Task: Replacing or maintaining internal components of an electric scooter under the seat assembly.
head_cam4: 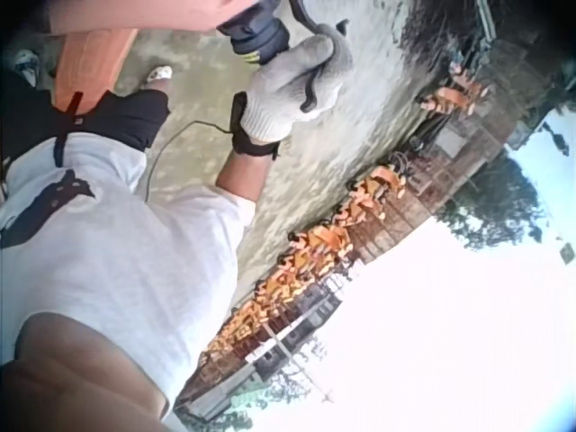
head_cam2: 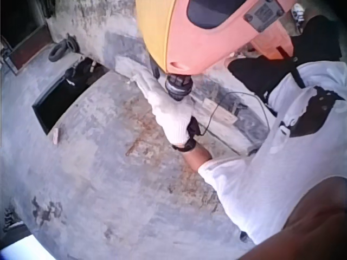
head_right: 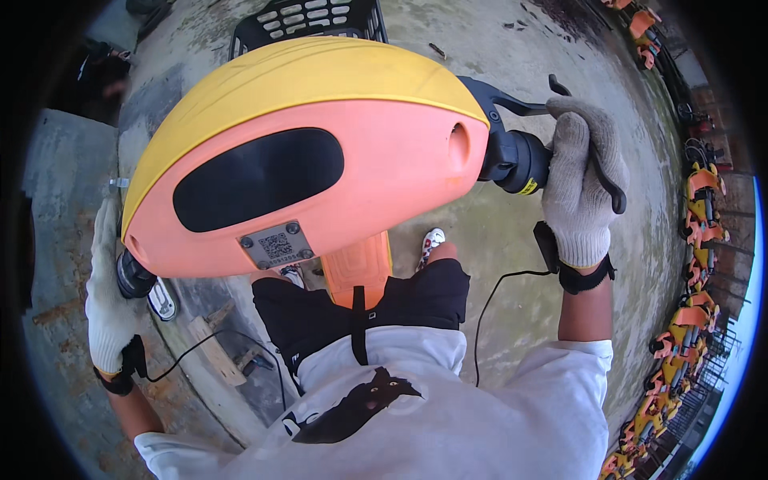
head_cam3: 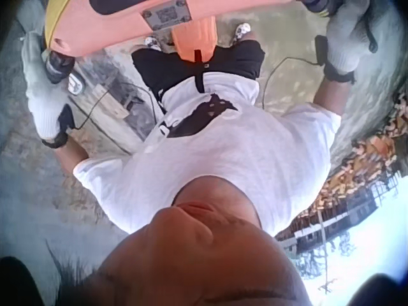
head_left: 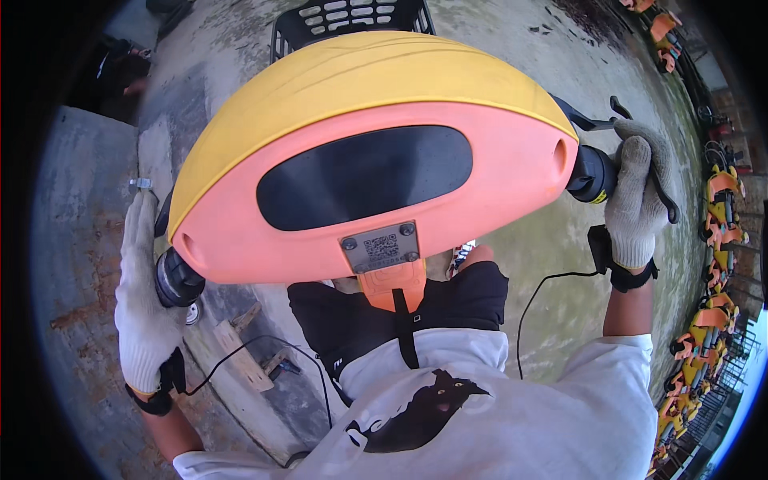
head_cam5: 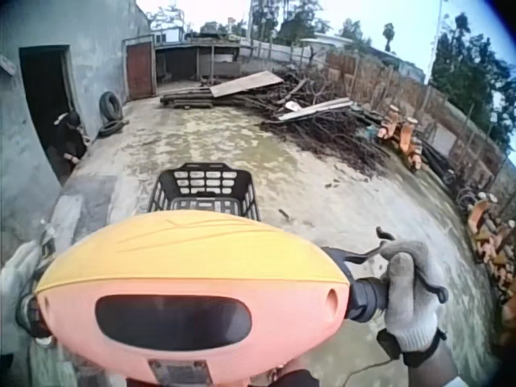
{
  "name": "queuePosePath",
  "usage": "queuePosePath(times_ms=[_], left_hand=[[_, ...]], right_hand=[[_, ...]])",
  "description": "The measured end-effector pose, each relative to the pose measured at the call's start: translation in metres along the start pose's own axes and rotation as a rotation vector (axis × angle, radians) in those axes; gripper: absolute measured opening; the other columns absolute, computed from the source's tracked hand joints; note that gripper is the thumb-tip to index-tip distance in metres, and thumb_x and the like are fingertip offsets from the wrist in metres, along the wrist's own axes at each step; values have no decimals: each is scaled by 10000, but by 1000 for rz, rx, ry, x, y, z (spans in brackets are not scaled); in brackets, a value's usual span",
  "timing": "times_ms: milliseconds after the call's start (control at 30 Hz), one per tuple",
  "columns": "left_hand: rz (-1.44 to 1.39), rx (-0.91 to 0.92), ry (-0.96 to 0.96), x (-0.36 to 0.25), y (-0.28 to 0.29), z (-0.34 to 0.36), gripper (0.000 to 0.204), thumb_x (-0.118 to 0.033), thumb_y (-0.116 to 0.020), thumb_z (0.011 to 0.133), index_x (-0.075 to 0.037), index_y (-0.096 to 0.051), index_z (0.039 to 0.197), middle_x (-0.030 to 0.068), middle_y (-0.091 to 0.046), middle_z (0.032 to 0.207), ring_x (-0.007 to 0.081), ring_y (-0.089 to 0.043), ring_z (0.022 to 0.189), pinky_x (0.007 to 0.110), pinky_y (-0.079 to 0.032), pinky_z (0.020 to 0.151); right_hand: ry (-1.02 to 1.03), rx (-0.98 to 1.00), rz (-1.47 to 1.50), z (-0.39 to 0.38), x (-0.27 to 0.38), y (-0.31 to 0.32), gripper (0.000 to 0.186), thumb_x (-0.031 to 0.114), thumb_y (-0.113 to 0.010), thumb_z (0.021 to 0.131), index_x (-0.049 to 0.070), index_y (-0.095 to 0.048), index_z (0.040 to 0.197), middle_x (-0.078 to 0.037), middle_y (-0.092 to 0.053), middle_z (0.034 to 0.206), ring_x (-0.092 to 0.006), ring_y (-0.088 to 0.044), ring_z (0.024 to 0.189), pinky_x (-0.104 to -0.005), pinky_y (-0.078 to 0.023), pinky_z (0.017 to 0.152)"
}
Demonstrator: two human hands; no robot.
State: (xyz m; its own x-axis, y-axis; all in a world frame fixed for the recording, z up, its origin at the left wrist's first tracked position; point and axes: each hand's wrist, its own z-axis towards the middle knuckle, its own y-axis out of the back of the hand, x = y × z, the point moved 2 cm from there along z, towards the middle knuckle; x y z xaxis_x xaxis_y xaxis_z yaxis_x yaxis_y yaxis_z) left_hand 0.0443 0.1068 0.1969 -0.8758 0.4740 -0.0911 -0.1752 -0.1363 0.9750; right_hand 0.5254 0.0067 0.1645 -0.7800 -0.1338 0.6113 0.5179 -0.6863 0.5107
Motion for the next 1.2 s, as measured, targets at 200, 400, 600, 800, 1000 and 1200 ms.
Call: queuePosePath(times_ms=[200, 400, 600, 800, 1000, 1200], left_hand=[[-41, 60, 91, 7, 3, -6, 582, -80, -801, 689, -14, -593, 1228, 174, -658, 1101, 339, -666, 1003, 387, -522, 888], [6, -83, -85, -3, -2, -17, 614, -160, -837, 600, -40, -624, 1163, 163, -677, 939, 358, -670, 876, 406, -540, 771], [102, -161, -85, -11, 0, -9, 585, -159, -837, 586, -73, -618, 1121, 135, -666, 974, 368, -647, 912, 433, -521, 797], [155, -235, -125, -20, -2, -8, 617, -218, -861, 552, -92, -604, 1098, 110, -645, 919, 354, -636, 869, 436, -505, 770], [161, -155, -88, -19, 4, -9, 483, -216, -799, 623, -90, -593, 1041, 111, -636, 890, 341, -631, 864, 442, -486, 763], [160, -167, -132, -17, 9, -2, 483, -222, -784, 628, -89, -595, 1052, 109, -625, 881, 333, -625, 867, 437, -477, 764]], right_hand=[[-203, -107, 193, -3, -4, 9, 192, 145, -523, 1030, 10, -644, 1092, -79, -678, 959, -122, -629, 820, -270, -512, 751], [-52, 368, -232, 30, -6, 14, 216, 208, -556, 1000, 41, -623, 1119, -151, -694, 993, -239, -683, 941, -346, -502, 856], [-249, 543, -242, 36, -8, 13, 260, 281, -533, 993, 56, -621, 1090, -152, -692, 954, -254, -681, 893, -350, -497, 817], [-166, 241, -272, 15, -14, 18, 273, 334, -520, 975, 94, -630, 1048, -188, -691, 883, -385, -667, 865, -436, -504, 741], [-151, 219, -281, 15, -5, 19, 245, 298, -516, 969, 78, -623, 987, -185, -682, 814, -395, -668, 809, -461, -500, 691], [-150, 103, -233, 0, 3, 21, 182, 217, -555, 949, 44, -610, 950, -205, -641, 794, -390, -632, 781, -442, -475, 689]])
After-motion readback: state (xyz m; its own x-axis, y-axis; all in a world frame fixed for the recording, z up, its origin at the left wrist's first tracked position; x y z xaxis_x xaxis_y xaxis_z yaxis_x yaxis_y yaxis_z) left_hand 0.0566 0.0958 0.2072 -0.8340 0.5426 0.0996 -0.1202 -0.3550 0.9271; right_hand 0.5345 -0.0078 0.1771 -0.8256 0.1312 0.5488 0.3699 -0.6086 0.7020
